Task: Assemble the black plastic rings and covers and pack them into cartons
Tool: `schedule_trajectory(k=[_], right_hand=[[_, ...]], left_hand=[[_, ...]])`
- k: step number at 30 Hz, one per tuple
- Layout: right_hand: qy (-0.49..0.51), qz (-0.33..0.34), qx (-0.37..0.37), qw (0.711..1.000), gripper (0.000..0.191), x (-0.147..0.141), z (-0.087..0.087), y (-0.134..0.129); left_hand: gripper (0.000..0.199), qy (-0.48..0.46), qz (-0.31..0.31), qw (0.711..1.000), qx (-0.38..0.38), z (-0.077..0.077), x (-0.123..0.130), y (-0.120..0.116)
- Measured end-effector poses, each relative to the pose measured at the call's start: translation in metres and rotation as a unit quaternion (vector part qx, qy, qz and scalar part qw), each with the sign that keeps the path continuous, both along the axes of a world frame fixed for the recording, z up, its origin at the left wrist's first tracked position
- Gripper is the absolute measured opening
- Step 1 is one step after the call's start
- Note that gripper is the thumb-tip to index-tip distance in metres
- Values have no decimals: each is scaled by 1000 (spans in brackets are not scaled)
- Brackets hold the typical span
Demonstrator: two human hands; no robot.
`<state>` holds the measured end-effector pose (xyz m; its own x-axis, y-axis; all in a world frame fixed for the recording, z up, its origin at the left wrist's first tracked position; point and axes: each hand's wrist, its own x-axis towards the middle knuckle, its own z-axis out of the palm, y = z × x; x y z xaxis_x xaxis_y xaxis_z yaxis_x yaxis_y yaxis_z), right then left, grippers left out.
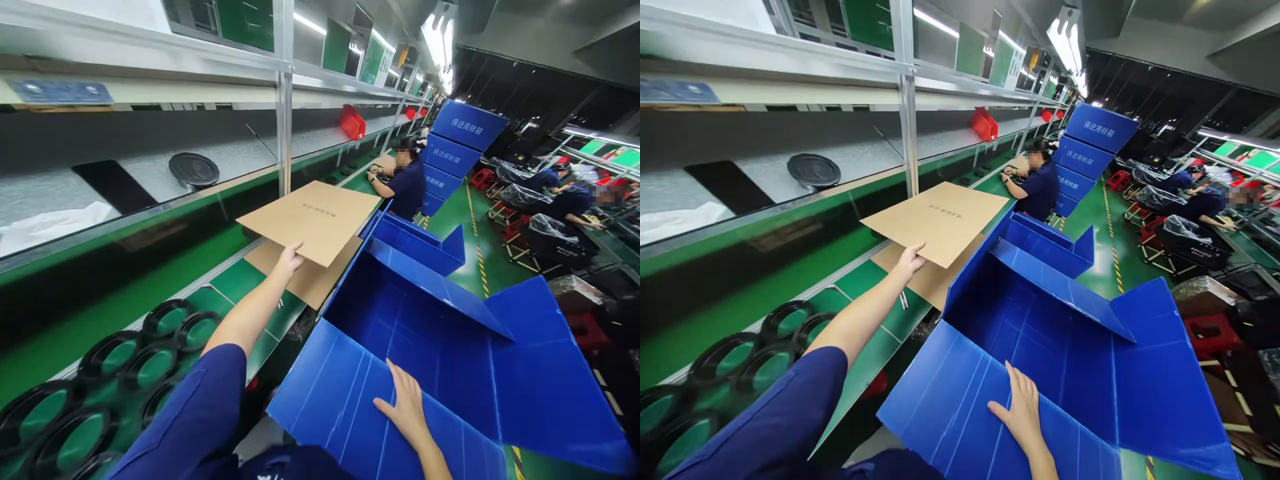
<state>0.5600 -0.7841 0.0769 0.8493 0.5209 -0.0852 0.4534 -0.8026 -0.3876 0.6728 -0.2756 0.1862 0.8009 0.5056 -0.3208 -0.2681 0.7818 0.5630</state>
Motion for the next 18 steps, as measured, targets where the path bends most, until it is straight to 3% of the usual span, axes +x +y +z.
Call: schedule_trajectory(k=[5, 9, 14, 16, 18], right_hand=[[2, -9, -18, 1000, 92, 2, -18, -4], [-64, -17, -43, 997, 94, -4, -29, -4], [-111, -22, -70, 991, 96, -17, -29, -5], [-106, -19, -76, 991, 97, -17, -24, -8], [-99, -20, -82, 991, 98, -15, -21, -10]], left_hand=[[34, 67, -14, 996, -62, -88, 30, 15], [32, 88, -10, 994, -69, -139, 38, 6], [29, 183, 18, 983, 5, -170, 26, -9], [28, 260, 44, 962, 70, -177, 9, -8], [32, 349, 70, 922, 155, -180, -17, -5]])
